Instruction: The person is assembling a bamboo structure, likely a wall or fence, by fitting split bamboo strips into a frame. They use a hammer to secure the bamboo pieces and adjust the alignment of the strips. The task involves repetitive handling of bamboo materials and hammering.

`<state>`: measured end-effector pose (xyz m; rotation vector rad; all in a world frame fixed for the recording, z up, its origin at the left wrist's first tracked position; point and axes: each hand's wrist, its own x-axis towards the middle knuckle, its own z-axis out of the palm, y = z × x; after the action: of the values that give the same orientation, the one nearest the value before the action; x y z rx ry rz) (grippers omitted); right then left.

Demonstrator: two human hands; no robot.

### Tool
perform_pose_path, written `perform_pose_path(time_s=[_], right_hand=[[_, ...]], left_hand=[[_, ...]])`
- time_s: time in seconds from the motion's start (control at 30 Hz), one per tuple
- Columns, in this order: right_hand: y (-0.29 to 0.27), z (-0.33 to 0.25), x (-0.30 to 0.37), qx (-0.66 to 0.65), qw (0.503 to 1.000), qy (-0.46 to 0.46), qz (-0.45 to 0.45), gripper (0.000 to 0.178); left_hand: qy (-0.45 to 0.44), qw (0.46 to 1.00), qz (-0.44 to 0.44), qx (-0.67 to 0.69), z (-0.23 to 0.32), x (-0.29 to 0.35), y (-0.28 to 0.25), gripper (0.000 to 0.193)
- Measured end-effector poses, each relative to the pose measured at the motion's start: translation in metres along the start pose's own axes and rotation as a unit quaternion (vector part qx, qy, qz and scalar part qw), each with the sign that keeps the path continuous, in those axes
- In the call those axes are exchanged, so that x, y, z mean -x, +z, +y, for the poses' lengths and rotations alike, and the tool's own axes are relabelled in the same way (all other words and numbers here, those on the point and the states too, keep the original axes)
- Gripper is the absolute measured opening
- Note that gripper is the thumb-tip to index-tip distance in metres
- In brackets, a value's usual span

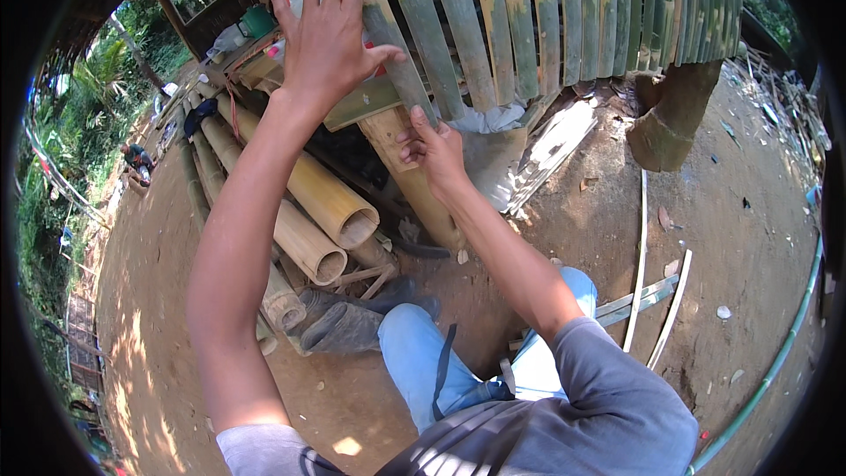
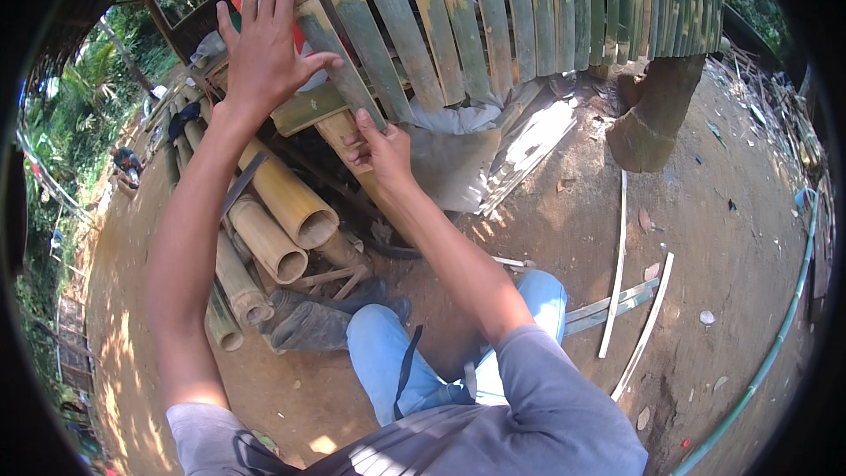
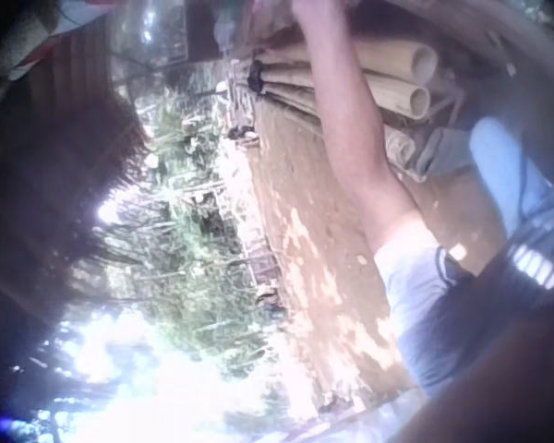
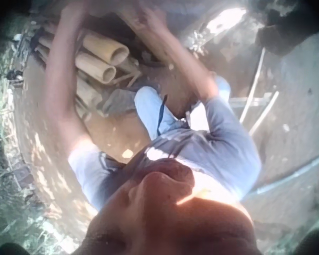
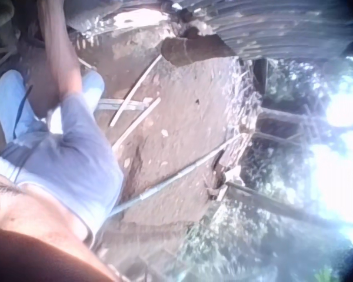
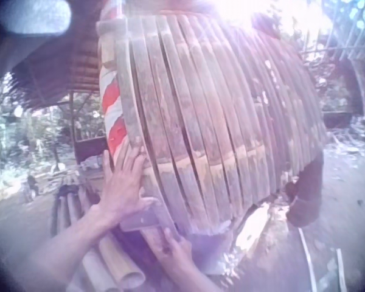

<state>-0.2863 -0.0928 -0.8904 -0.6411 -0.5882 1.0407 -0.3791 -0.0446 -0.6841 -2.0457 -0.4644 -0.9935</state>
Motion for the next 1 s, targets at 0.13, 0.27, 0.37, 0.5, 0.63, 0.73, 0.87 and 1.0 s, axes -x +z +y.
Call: perform_pose_path(time_s=[0.13,0.27,0.37,0.5,0.63,0.73,0.87,1.0], right_hand=[[0.003,-0.001,0.001,-0.001,1.000,-0.011,0.006,0.054],[0.002,-0.003,0.003,0.014,1.000,-0.005,0.002,0.054],[0.010,0.008,0.001,0.006,1.000,0.010,0.004,0.055],[0.000,-0.003,0.001,0.040,0.999,-0.001,0.020,0.053],[-0.002,0.000,-0.001,0.029,1.000,-0.002,-0.005,0.051],[0.000,0.003,-0.003,0.039,0.999,0.004,-0.018,0.052],[-0.008,-0.008,-0.006,0.061,0.998,0.003,-0.030,0.053],[-0.039,-0.020,0.004,0.117,0.985,0.058,-0.111,0.064]], left_hand=[[0.004,1.000,0.003,0.015,0.005,0.015,0.008,0.130],[-0.016,1.000,-0.024,-0.008,0.014,0.032,0.009,0.129],[-0.034,0.996,-0.065,-0.041,0.019,0.043,-0.003,0.119],[-0.040,0.993,-0.067,-0.084,0.042,0.041,0.009,0.094],[-0.066,0.993,-0.095,0.005,0.041,0.046,0.002,0.109],[-0.070,0.994,-0.087,-0.013,0.040,0.050,0.009,0.119],[-0.051,0.995,-0.065,0.053,0.039,0.048,0.019,0.108],[-0.049,0.996,-0.063,0.028,0.036,0.049,0.011,0.122]])
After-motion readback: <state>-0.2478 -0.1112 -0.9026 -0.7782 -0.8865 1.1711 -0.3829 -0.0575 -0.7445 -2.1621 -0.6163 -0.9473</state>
